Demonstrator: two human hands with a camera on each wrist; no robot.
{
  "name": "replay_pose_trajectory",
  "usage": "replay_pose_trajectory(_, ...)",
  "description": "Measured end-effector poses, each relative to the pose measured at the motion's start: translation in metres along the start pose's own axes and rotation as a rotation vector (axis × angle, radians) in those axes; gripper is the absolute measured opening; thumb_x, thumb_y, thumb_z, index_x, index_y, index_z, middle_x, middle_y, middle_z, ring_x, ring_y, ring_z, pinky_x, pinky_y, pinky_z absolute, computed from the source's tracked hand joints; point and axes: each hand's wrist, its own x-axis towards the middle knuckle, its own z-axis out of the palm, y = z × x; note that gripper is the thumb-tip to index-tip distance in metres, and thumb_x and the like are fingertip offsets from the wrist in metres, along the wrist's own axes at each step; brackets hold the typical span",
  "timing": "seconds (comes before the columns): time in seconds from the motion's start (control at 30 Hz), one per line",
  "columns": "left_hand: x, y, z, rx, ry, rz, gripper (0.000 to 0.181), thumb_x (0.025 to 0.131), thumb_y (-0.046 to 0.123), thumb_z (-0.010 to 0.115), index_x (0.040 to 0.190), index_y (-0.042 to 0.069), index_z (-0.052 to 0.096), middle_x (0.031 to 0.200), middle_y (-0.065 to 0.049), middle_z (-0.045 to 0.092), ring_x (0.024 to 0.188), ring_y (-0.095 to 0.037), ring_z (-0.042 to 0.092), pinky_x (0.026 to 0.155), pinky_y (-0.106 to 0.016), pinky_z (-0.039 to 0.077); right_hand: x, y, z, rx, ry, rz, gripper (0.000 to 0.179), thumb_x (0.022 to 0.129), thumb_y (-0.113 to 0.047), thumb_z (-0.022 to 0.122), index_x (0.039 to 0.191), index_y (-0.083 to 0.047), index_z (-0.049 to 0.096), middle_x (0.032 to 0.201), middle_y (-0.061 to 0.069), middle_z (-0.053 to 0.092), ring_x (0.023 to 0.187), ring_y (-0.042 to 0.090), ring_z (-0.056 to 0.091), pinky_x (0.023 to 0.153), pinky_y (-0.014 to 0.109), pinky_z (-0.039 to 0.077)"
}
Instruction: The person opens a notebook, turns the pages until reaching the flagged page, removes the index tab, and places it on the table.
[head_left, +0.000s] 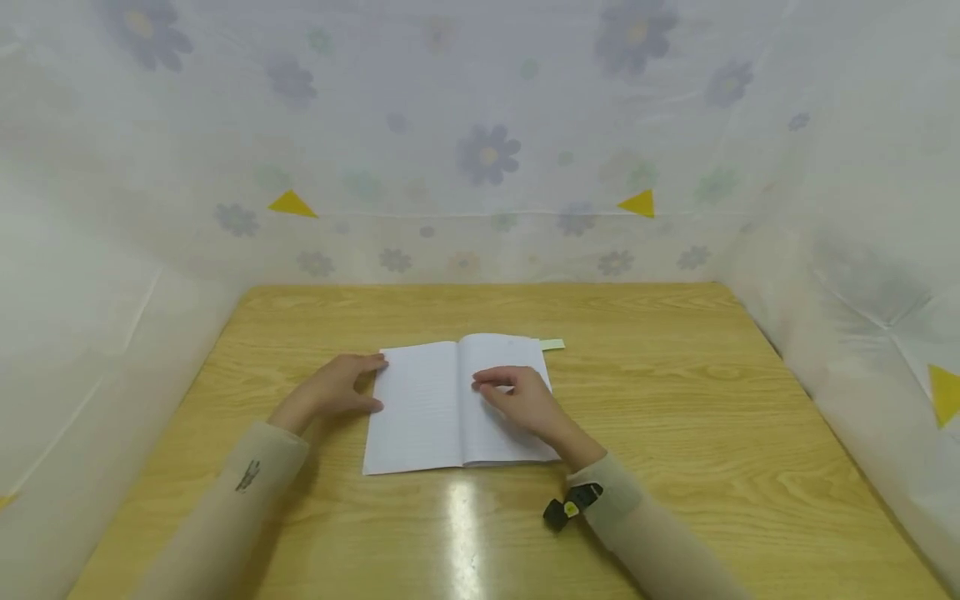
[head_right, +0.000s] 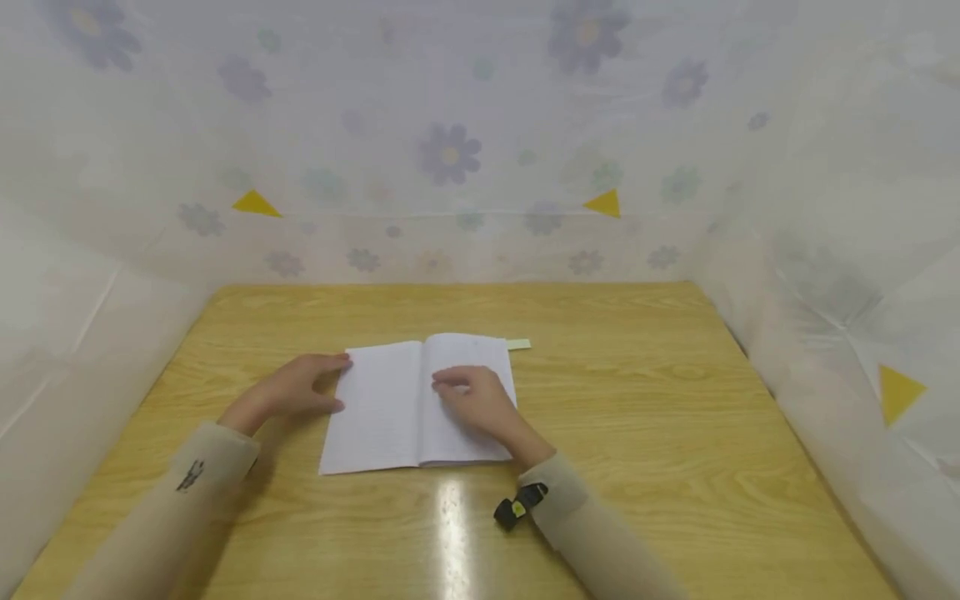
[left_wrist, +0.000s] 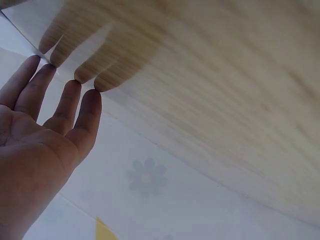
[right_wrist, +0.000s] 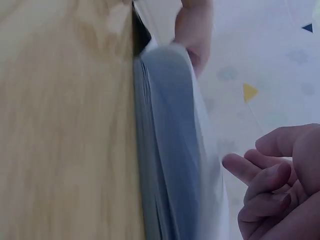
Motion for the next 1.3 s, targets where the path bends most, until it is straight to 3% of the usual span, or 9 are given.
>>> replay_pose_trajectory(0.17,0.0,-0.003,0.001,0.025,0.011,0.018,0.074,0.084,0.02,0.081,0.144,-0.004,0.045,0.15,-0.021,0.042,0.137,-0.043,0.036,0.112,-0.055,0.029,-0.006,0.011,-0.028,-0.009,0.101,0.031,0.025,0.096,-0.012,0.064,0.119,-0.003,0.071,0.111,0.004,0.073,0.108,0.02,0.064,0.082,0.035,0.053)
replay_pose_trajectory(0.47,-0.001,0.0,0.002,0.049,0.015,0.012,0.075,0.084,0.024,0.08,0.145,-0.002,0.045,0.151,-0.019,0.041,0.137,-0.044,0.036,0.112,-0.056,0.028,-0.013,0.027,-0.052,-0.01,0.124,0.075,0.031,0.097,-0.015,0.065,0.125,-0.003,0.067,0.116,0.005,0.071,0.118,0.024,0.059,0.09,0.047,0.05)
replay_pose_trajectory(0.9,-0.003,0.003,0.005,0.067,0.039,-0.011,0.076,0.084,0.025,0.081,0.146,0.0,0.045,0.151,-0.017,0.042,0.137,-0.044,0.035,0.112,-0.058,0.028,-0.016,0.033,-0.061,0.046,0.103,0.158,0.051,0.093,-0.025,0.072,0.138,-0.007,0.057,0.137,0.006,0.059,0.131,0.024,0.048,0.095,0.045,0.051)
replay_pose_trajectory(1.1,-0.004,0.004,0.006,0.073,0.037,-0.021,0.076,0.085,0.026,0.08,0.147,0.001,0.044,0.152,-0.016,0.041,0.137,-0.045,0.035,0.111,-0.059,0.028,-0.015,0.036,-0.062,0.028,0.086,0.177,0.062,0.089,-0.026,0.076,0.142,-0.005,0.052,0.148,0.01,0.048,0.142,0.028,0.033,0.106,0.05,0.04)
replay_pose_trajectory(1.3,-0.003,0.003,0.007,0.091,0.038,-0.03,0.077,0.085,0.027,0.08,0.148,0.003,0.044,0.151,-0.017,0.041,0.137,-0.045,0.034,0.11,-0.06,0.028,-0.012,0.046,-0.061,-0.093,0.031,0.142,0.075,0.086,-0.035,0.078,0.147,-0.006,0.046,0.153,0.009,0.041,0.144,0.031,0.028,0.113,0.052,0.028)
